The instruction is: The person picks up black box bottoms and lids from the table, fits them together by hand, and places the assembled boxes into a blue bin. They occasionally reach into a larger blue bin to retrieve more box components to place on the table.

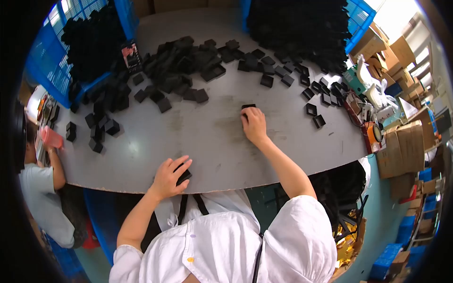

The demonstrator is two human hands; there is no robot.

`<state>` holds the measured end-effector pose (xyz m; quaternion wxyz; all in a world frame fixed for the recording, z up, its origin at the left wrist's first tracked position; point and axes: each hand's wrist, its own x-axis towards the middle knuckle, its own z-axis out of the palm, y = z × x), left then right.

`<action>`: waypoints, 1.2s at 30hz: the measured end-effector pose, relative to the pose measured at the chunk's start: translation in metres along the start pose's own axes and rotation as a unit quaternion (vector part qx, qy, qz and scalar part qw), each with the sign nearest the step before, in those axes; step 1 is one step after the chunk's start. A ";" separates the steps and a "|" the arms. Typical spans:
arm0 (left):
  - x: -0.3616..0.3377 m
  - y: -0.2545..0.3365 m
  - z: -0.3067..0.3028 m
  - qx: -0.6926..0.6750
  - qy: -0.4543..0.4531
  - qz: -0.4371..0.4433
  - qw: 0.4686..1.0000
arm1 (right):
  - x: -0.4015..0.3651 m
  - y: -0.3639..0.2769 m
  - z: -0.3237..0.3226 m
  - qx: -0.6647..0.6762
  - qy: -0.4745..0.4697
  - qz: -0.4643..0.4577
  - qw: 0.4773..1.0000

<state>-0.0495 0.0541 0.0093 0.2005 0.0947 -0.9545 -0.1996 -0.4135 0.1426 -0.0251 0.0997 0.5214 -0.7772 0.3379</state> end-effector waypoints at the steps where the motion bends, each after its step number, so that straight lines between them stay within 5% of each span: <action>1: 0.000 0.001 -0.003 0.006 0.004 0.000 1.000 | -0.009 -0.018 0.002 0.038 -0.015 -0.046 0.998; 3: -0.008 -0.005 0.002 0.003 -0.003 -0.015 1.000 | -0.023 -0.053 0.000 0.093 -0.048 -0.095 0.990; 6: -0.024 -0.011 0.009 -0.040 0.019 -0.011 0.999 | -0.031 -0.098 -0.002 0.335 -0.113 0.097 0.930; 7: -0.021 -0.005 0.004 0.004 -0.011 -0.014 1.000 | -0.026 -0.100 -0.004 0.344 -0.130 0.097 0.925; 9: -0.023 0.000 0.001 0.044 -0.044 -0.024 0.998 | -0.010 -0.094 -0.008 0.425 -0.248 0.308 0.814; 10: -0.023 0.001 0.002 0.061 -0.031 -0.023 0.997 | -0.008 -0.091 -0.006 0.424 -0.256 0.307 0.812; 11: -0.024 0.003 0.003 0.079 -0.018 -0.021 0.996 | -0.005 -0.089 -0.003 0.244 -0.223 0.191 0.924; 12: -0.027 0.005 0.006 0.080 -0.015 -0.029 0.996 | -0.002 -0.090 -0.001 0.051 -0.176 0.059 0.981; 14: -0.031 0.005 0.010 -0.026 0.157 -0.103 0.982 | -0.012 -0.098 0.000 0.037 -0.168 -0.003 0.985; 15: -0.031 0.007 0.012 -0.023 0.161 -0.112 0.980 | -0.021 -0.105 -0.002 0.022 -0.158 -0.055 0.986; 17: -0.032 0.018 0.018 -0.057 0.217 -0.215 0.950 | -0.033 -0.117 -0.006 0.001 -0.174 -0.102 0.979; 23: -0.025 0.005 0.026 -0.088 0.174 -0.219 0.956 | -0.024 -0.144 -0.005 0.224 -0.260 -0.163 0.925; 25: -0.022 0.002 0.025 -0.100 0.172 -0.219 0.955 | -0.020 -0.163 0.000 0.275 -0.289 -0.254 0.881; 29: -0.020 -0.003 0.024 -0.123 0.178 -0.214 0.953 | -0.015 -0.181 0.015 0.275 -0.323 -0.372 0.825; 36: -0.019 0.000 0.026 -0.122 0.176 -0.216 0.953 | -0.019 -0.181 0.013 0.221 -0.305 -0.420 0.826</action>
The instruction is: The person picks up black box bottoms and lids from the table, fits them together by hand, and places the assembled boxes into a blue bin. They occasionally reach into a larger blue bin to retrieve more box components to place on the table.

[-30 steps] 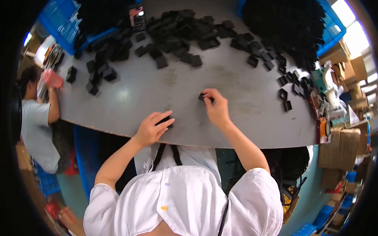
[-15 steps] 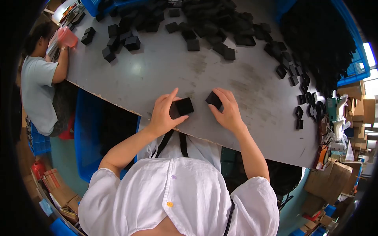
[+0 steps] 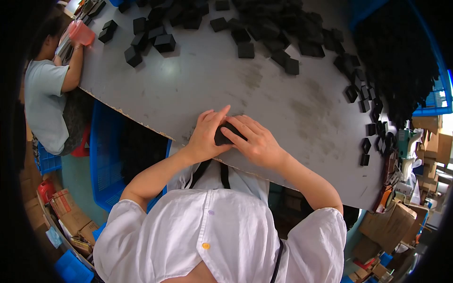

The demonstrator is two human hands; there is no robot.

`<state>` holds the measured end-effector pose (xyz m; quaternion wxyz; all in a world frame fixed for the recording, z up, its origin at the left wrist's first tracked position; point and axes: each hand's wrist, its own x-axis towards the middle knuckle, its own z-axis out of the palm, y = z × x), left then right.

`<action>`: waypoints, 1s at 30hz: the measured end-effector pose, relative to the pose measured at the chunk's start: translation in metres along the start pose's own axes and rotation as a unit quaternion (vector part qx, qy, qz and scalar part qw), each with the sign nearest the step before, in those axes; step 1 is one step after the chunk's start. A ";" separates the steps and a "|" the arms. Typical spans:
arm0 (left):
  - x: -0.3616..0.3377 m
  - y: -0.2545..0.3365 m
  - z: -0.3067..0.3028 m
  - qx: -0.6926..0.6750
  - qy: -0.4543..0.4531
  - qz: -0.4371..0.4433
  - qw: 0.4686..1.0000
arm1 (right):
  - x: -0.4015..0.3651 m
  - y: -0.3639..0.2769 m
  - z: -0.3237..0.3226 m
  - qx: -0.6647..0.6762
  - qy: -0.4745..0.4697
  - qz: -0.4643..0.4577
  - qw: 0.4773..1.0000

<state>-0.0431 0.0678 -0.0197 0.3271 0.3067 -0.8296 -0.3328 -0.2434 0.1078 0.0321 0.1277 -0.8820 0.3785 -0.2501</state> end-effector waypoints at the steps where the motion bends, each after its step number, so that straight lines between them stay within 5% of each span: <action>1: 0.000 0.002 -0.001 0.003 -0.003 -0.001 1.000 | -0.003 -0.003 0.002 -0.045 0.004 -0.003 0.999; 6: 0.001 0.001 -0.003 0.007 -0.023 0.023 0.999 | -0.011 -0.010 0.008 -0.104 -0.018 0.023 0.994; 12: 0.011 -0.001 -0.015 0.021 -0.036 0.056 0.998 | -0.018 -0.003 0.013 -0.022 -0.004 0.065 0.998; 14: 0.025 -0.010 -0.061 -0.113 -0.274 -0.006 0.955 | -0.024 0.023 0.008 0.059 -0.015 0.104 0.993; 15: 0.038 -0.016 -0.103 -0.154 -0.434 -0.061 0.886 | -0.023 0.038 0.006 0.018 0.046 0.164 0.985; 16: 0.047 -0.017 -0.141 -0.135 -0.439 -0.031 0.888 | -0.019 0.054 0.001 -0.018 0.104 0.223 0.969; 17: 0.054 -0.019 -0.164 -0.145 -0.400 -0.096 0.900 | -0.010 0.074 -0.008 -0.097 0.167 0.242 0.951; 19: 0.067 -0.059 -0.166 0.094 -0.105 -0.058 0.988 | 0.003 0.109 -0.017 -0.228 0.243 0.289 0.898; 20: 0.082 -0.086 -0.163 0.248 0.037 -0.024 0.968 | 0.004 0.124 -0.016 -0.285 0.257 0.312 0.869; 22: 0.102 -0.130 -0.157 0.369 0.152 -0.060 0.915 | -0.008 0.154 -0.006 -0.268 0.241 0.301 0.883; 25: 0.104 -0.175 -0.153 0.425 0.166 0.020 0.889 | -0.012 0.149 -0.016 -0.283 0.193 0.286 0.895; 27: 0.097 -0.155 -0.149 0.391 0.184 0.050 0.901 | -0.015 0.137 -0.019 -0.209 0.244 0.305 0.896; 29: 0.085 -0.124 -0.136 0.144 0.118 -0.039 0.982 | -0.014 0.126 -0.025 -0.285 0.310 0.227 0.878; 30: 0.083 -0.108 -0.127 0.121 0.055 -0.076 0.988 | -0.010 0.111 -0.028 -0.151 0.355 0.333 0.861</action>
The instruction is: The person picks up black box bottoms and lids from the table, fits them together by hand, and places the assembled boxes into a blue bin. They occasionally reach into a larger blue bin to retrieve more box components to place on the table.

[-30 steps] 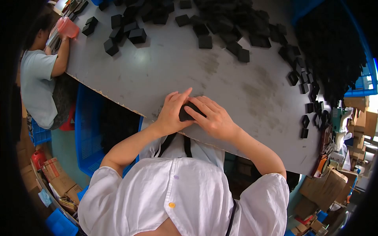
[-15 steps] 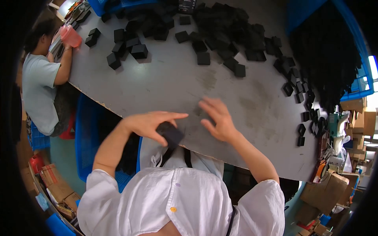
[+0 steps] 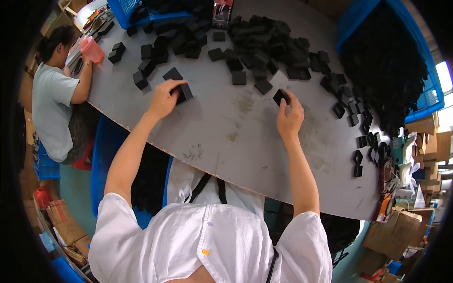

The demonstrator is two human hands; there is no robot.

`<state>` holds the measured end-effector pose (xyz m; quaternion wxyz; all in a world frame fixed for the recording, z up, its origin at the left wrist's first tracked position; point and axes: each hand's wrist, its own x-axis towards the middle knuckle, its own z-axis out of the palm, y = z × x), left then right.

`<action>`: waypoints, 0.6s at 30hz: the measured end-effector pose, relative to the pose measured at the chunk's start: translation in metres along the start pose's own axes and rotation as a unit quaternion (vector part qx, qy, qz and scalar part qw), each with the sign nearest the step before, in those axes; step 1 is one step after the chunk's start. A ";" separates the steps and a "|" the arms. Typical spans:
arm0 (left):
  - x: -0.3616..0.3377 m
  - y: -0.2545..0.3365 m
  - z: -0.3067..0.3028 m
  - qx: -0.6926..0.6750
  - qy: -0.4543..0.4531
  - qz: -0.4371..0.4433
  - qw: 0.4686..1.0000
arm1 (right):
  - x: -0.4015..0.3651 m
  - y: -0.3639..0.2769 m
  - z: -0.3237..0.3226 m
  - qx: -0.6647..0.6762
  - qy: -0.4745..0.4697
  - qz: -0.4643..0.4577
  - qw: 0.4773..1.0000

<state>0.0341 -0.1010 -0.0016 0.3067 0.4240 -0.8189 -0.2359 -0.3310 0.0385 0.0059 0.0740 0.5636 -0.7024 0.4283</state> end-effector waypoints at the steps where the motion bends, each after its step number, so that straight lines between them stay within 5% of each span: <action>1: -0.008 0.020 0.005 -0.017 -0.071 -0.034 0.997 | -0.006 -0.012 -0.005 0.089 -0.021 0.154 0.984; 2: -0.012 0.051 0.002 0.037 -0.131 -0.092 0.986 | -0.011 -0.019 -0.005 0.149 -0.016 0.151 0.977; 5: -0.034 0.066 0.028 -0.025 -0.018 0.115 0.993 | -0.024 -0.033 -0.006 0.287 -0.118 0.187 0.932; 8: -0.055 0.080 0.054 0.017 -0.052 0.187 0.981 | -0.031 -0.064 -0.011 0.347 -0.160 0.255 0.888; 15: -0.073 0.108 0.078 -0.195 -0.090 0.112 0.970 | -0.044 -0.082 -0.012 0.347 -0.305 0.246 0.852; 18: -0.071 0.109 0.088 -0.175 -0.064 0.172 0.967 | -0.043 -0.092 -0.013 0.255 -0.339 0.195 0.884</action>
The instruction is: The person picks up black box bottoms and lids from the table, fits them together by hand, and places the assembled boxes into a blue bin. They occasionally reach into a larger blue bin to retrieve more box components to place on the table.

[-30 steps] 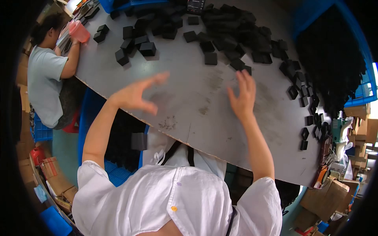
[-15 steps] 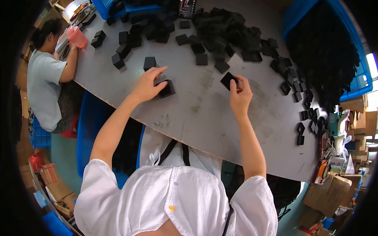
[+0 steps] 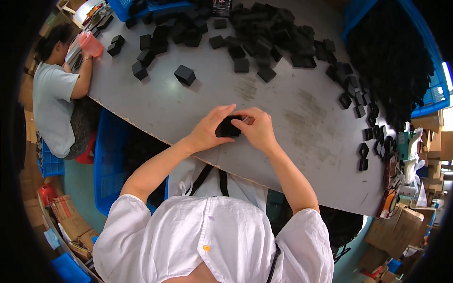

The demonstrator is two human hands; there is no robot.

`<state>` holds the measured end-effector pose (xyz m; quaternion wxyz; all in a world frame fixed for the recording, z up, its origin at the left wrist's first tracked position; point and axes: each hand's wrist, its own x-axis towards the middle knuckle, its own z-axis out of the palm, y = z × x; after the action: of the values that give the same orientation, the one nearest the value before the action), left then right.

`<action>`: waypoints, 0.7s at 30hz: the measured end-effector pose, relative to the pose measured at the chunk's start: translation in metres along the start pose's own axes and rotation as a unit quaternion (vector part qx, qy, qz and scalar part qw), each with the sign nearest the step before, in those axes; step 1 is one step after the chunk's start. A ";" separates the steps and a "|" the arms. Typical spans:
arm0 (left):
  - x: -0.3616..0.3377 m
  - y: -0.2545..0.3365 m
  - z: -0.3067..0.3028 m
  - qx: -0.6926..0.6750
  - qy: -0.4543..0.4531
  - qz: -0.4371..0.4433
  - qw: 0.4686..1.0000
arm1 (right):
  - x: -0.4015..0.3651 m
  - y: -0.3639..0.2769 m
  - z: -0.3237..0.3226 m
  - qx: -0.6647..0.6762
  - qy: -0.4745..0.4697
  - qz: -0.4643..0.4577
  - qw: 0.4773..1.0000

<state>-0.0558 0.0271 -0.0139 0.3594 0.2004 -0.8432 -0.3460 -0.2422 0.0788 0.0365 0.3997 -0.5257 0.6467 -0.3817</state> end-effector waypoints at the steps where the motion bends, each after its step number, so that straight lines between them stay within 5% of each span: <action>1: 0.000 -0.001 0.001 -0.002 -0.001 0.000 1.000 | 0.001 -0.003 0.000 0.000 0.001 0.002 1.000; 4: -0.001 -0.001 0.003 -0.014 -0.033 -0.032 0.999 | 0.006 -0.004 -0.007 0.068 -0.034 0.069 0.995; 9: -0.004 -0.004 0.006 0.063 -0.024 -0.012 0.998 | 0.033 0.021 -0.019 0.061 -0.020 -0.052 0.997; 11: -0.002 0.000 0.008 0.119 -0.044 0.007 0.992 | 0.084 0.042 -0.064 -0.167 0.190 -0.144 0.957; 12: -0.001 0.003 0.009 0.171 -0.064 0.029 0.983 | 0.123 0.092 -0.101 -0.320 0.301 -0.275 0.855; 13: 0.000 0.008 0.007 0.173 -0.063 0.029 0.983 | 0.141 0.107 -0.129 -0.378 0.332 -0.217 0.837; 15: 0.004 0.016 0.001 0.210 -0.060 0.013 0.976 | 0.157 0.138 -0.162 -0.527 0.355 -0.113 0.764; 18: -0.003 0.005 0.002 0.225 -0.129 0.054 0.964 | 0.137 0.122 -0.174 -0.591 0.252 -0.206 0.738; 19: -0.005 0.004 0.003 0.224 -0.127 0.053 0.965 | 0.127 0.123 -0.169 -0.593 0.250 -0.207 0.737; 21: -0.006 0.004 0.006 0.242 -0.122 0.042 0.962 | 0.100 0.126 -0.151 -0.422 0.192 -0.264 0.846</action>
<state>-0.0565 0.0364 -0.0172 0.2088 0.2024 -0.9467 -0.1383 -0.4410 0.0111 -0.0318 -0.1084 -0.7108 0.6459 -0.2565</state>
